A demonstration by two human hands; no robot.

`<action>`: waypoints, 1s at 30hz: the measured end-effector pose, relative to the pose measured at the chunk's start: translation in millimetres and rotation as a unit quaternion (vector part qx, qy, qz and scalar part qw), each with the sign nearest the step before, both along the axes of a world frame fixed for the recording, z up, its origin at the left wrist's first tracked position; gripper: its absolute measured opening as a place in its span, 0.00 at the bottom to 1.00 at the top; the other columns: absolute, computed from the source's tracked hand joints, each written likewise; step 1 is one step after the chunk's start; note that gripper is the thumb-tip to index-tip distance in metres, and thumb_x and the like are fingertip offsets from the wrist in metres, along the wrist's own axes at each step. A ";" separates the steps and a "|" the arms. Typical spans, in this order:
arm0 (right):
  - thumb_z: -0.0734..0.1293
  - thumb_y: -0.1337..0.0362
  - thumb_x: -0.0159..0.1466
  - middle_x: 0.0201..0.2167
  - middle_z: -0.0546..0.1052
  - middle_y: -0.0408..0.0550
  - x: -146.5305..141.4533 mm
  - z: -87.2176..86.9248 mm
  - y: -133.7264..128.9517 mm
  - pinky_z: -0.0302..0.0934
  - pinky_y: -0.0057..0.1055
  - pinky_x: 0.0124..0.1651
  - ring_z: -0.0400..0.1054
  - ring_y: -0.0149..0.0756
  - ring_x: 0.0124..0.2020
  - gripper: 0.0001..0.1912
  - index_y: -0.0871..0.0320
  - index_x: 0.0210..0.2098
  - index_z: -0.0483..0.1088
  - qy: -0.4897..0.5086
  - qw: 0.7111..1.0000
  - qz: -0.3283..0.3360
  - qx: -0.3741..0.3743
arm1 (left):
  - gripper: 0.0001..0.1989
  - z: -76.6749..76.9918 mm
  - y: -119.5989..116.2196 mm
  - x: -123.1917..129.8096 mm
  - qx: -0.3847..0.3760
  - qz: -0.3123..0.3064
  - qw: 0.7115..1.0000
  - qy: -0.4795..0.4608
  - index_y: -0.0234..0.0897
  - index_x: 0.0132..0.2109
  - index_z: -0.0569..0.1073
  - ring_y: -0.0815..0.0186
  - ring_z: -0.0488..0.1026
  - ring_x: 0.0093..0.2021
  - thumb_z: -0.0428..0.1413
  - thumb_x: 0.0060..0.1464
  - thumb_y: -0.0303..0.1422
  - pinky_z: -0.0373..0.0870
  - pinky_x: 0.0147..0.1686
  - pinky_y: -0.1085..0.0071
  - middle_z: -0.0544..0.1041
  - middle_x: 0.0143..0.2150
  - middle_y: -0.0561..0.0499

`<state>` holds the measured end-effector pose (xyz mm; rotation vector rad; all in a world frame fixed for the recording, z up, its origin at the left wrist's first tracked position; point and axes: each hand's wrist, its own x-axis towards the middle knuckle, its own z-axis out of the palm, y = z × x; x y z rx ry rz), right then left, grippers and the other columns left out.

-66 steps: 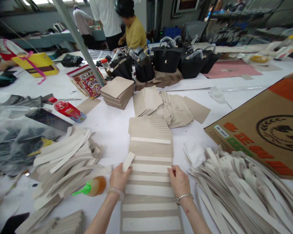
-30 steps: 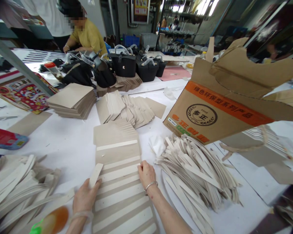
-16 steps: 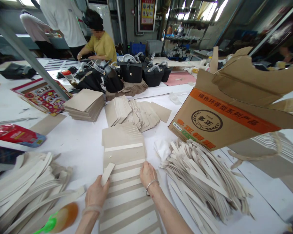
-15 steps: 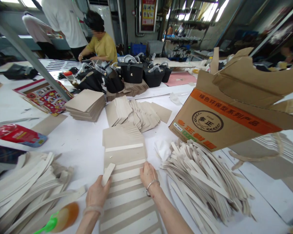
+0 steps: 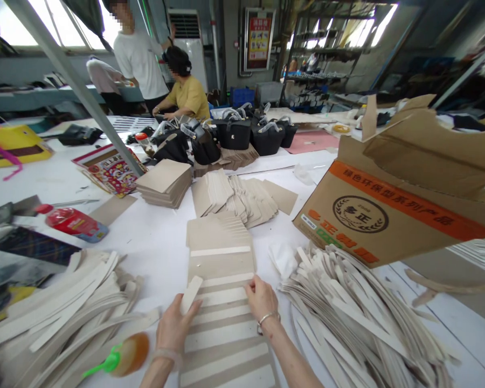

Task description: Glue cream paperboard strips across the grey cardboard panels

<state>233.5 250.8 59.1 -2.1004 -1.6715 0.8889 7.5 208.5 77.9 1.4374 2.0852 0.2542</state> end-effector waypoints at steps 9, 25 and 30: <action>0.69 0.52 0.49 0.23 0.69 0.38 -64.6 49.8 -5.8 0.56 0.24 0.16 0.61 0.24 0.14 0.25 0.59 0.41 0.64 0.573 0.807 -0.011 -0.141 | 0.25 18.2 -14.3 19.2 -0.044 0.021 0.886 -0.462 0.36 0.34 0.66 0.79 0.49 0.12 0.46 0.47 0.56 0.44 0.13 0.77 0.61 0.18 0.61; 0.75 0.57 0.40 0.18 0.74 0.43 -18.9 43.4 -8.4 0.64 0.28 0.23 0.68 0.31 0.18 0.24 0.64 0.34 0.71 0.525 0.831 -0.093 -0.159 | 0.21 26.3 -18.4 -12.4 -0.088 0.014 0.890 -0.448 0.35 0.36 0.71 0.71 0.63 0.27 0.59 0.39 0.46 0.61 0.28 0.76 0.71 0.27 0.55; 0.75 0.54 0.38 0.16 0.73 0.42 0.4 27.7 -1.2 0.65 0.29 0.22 0.70 0.34 0.18 0.22 0.63 0.25 0.67 0.496 0.850 -0.104 -0.146 | 0.19 19.6 -14.7 -32.8 -0.114 -0.027 0.926 -0.359 0.35 0.31 0.70 0.72 0.60 0.22 0.55 0.42 0.48 0.58 0.22 0.76 0.64 0.20 0.58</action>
